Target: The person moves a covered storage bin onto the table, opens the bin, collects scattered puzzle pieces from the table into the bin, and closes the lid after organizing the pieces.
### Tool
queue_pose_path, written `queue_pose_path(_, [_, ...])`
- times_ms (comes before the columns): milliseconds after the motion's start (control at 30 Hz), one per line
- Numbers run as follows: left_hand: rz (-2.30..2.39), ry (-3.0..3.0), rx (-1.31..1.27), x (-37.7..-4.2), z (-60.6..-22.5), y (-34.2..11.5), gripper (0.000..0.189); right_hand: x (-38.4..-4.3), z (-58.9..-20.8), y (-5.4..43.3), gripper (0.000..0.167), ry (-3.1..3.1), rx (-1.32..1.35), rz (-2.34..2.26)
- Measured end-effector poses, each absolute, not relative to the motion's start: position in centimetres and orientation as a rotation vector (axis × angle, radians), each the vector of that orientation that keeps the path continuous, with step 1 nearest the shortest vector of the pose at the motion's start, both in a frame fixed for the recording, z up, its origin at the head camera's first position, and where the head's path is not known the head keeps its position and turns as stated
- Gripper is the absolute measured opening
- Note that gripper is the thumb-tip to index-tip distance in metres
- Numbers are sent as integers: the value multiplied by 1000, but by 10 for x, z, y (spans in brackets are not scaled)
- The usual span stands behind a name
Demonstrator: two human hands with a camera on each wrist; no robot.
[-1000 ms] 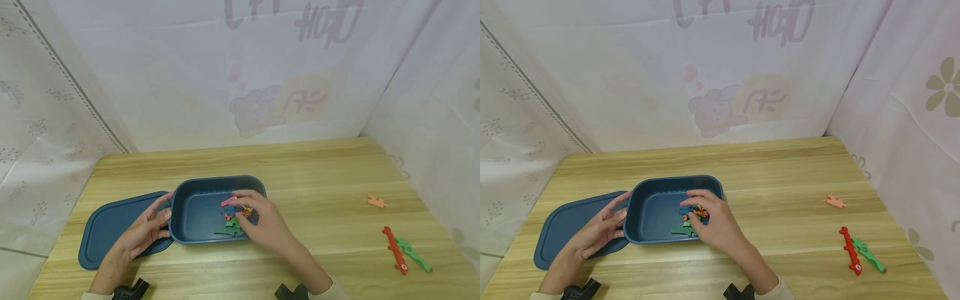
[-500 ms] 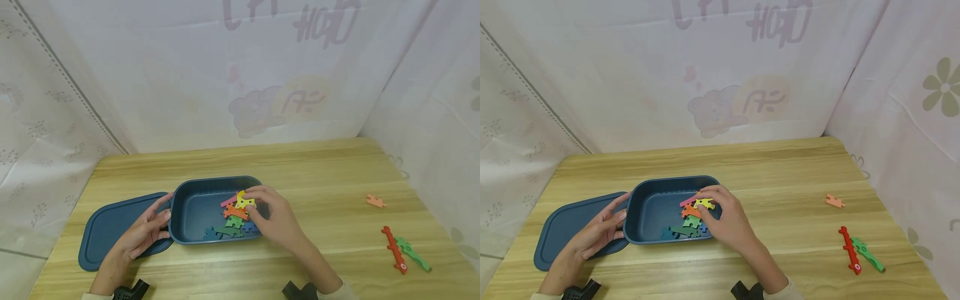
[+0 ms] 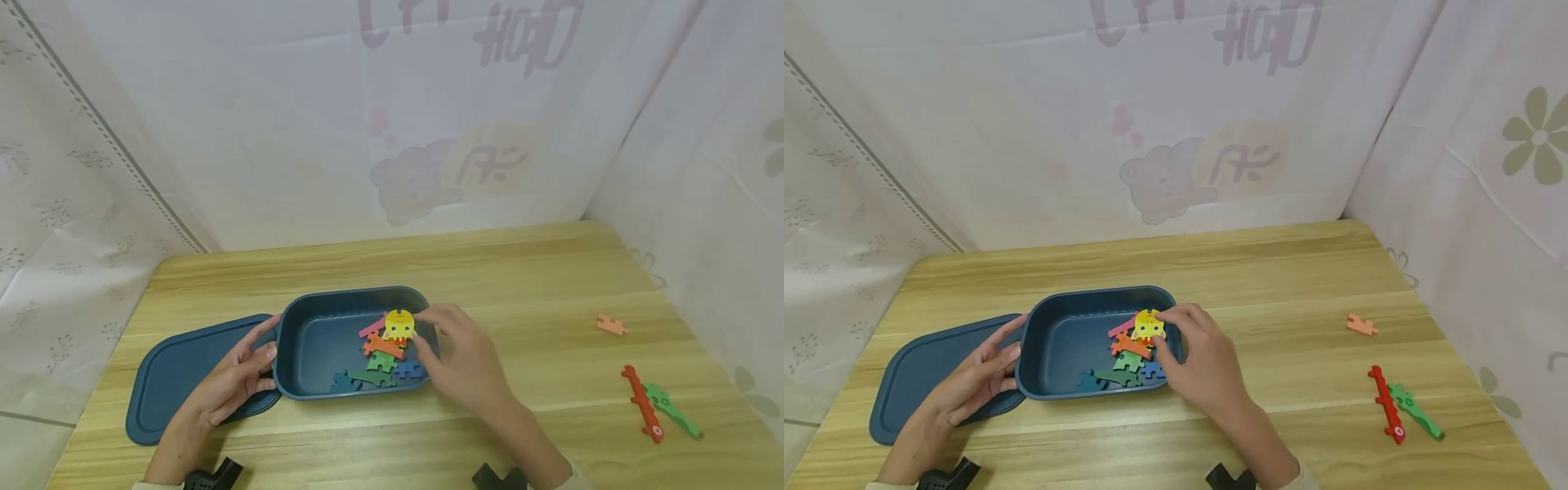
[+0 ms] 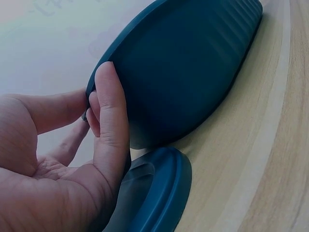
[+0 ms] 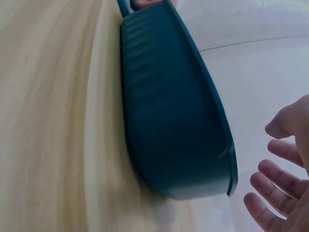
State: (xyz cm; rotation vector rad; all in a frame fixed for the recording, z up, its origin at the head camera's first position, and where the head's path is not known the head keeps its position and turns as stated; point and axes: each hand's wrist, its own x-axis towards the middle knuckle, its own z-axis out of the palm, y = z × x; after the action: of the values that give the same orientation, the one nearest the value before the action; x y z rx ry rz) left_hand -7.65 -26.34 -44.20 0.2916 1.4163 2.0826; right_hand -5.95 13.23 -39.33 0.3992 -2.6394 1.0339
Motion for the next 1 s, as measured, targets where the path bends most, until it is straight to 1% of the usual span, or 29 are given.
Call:
queue_pose_path(533, [2095, 1411, 260, -76, -442, -264, 63, -50, -399, 166, 33, -2568, 377, 952])
queue_pose_path(667, [2093, 1411, 262, -76, -442, -264, 62, -47, -400, 175, 35, -2535, 385, 927])
queue_pose_path(1000, [2088, 1412, 268, -76, -442, -262, 62, -39, -397, 188, 34, -2551, 323, 963])
